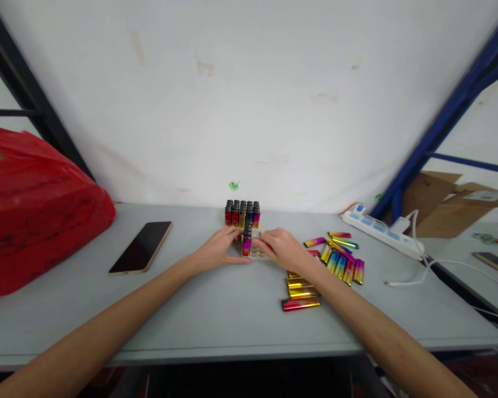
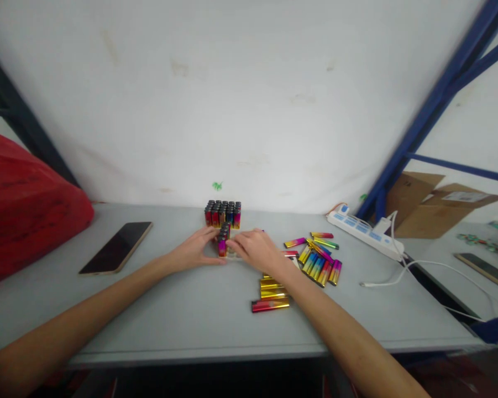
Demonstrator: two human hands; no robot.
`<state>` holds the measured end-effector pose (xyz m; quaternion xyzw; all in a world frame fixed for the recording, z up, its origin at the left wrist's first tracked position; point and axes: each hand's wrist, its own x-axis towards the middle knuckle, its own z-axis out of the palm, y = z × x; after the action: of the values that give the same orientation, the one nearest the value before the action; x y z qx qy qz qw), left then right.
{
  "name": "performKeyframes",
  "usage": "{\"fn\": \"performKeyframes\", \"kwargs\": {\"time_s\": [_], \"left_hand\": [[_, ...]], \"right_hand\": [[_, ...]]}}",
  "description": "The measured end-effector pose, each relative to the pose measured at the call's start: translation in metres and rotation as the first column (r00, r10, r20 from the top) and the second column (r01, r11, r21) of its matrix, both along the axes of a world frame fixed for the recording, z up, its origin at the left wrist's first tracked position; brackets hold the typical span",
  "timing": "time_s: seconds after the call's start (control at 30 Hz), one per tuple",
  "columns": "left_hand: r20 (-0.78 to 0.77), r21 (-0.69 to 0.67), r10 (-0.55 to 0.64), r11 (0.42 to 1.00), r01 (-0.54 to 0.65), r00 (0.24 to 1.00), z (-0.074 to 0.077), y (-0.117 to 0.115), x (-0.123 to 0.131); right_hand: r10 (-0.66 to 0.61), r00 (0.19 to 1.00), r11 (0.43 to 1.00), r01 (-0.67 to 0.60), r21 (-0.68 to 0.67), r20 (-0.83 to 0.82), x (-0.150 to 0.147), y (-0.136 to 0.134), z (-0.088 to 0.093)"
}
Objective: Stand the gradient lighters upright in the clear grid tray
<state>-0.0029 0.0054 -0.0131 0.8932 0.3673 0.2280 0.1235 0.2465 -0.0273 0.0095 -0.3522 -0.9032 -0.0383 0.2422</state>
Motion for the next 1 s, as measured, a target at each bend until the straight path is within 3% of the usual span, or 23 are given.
{"fn": "performKeyframes", "kwargs": {"time_s": [0.1, 0.17, 0.3, 0.4, 0.47, 0.57, 0.63, 0.73, 0.87, 0.93, 1.0], "left_hand": [[0.025, -0.012, 0.002, 1.0, -0.001, 1.0, -0.002, 0.003, -0.001], [0.037, -0.035, -0.004, 0.999, 0.005, 0.999, -0.001, 0.005, -0.004], [-0.01, -0.1, -0.015, 0.995, 0.014, 1.0, 0.009, 0.009, -0.013], [-0.055, -0.131, -0.041, 0.991, 0.033, 0.998, 0.017, 0.01, -0.021], [-0.05, -0.123, -0.056, 0.991, 0.049, 0.997, 0.02, 0.009, -0.024], [-0.043, -0.094, -0.047, 0.995, 0.043, 0.998, 0.019, 0.008, -0.023], [-0.044, -0.081, -0.021, 0.997, 0.018, 0.999, 0.017, 0.007, -0.021], [-0.033, -0.068, -0.003, 0.998, 0.001, 0.999, 0.014, 0.005, -0.018], [-0.024, -0.076, -0.001, 0.997, -0.001, 1.0, 0.011, 0.004, -0.014], [-0.015, -0.085, -0.005, 0.996, 0.004, 1.0, 0.009, 0.003, -0.012], [-0.005, -0.088, -0.016, 0.996, 0.016, 1.0, 0.007, 0.002, -0.01]], "right_hand": [[-0.165, 0.984, 0.986, 0.166, 0.018, -0.071, 0.028, 0.015, 0.001], [-0.19, 0.978, 0.982, 0.191, 0.005, -0.087, 0.045, 0.027, -0.004], [-0.162, 0.983, 0.98, 0.171, -0.102, 0.09, 0.063, 0.044, -0.019], [-0.227, 0.962, 0.956, 0.249, -0.156, 0.149, 0.063, 0.046, -0.021], [-0.282, 0.956, 0.94, 0.292, -0.178, 0.082, 0.062, 0.045, -0.019], [-0.32, 0.934, 0.927, 0.272, -0.26, -0.162, 0.064, 0.046, -0.019], [-0.329, 0.867, 0.918, 0.201, -0.342, -0.373, 0.064, 0.049, -0.02], [-0.327, 0.684, 0.893, -0.002, -0.45, -0.652, 0.059, 0.052, -0.02], [-0.366, 0.426, 0.797, -0.316, -0.515, -0.827, 0.041, 0.041, -0.011], [-0.374, 0.387, 0.718, -0.454, -0.527, -0.843, 0.032, 0.032, -0.007], [-0.364, 0.424, 0.649, -0.523, -0.553, -0.829, 0.024, 0.024, -0.005]]}}
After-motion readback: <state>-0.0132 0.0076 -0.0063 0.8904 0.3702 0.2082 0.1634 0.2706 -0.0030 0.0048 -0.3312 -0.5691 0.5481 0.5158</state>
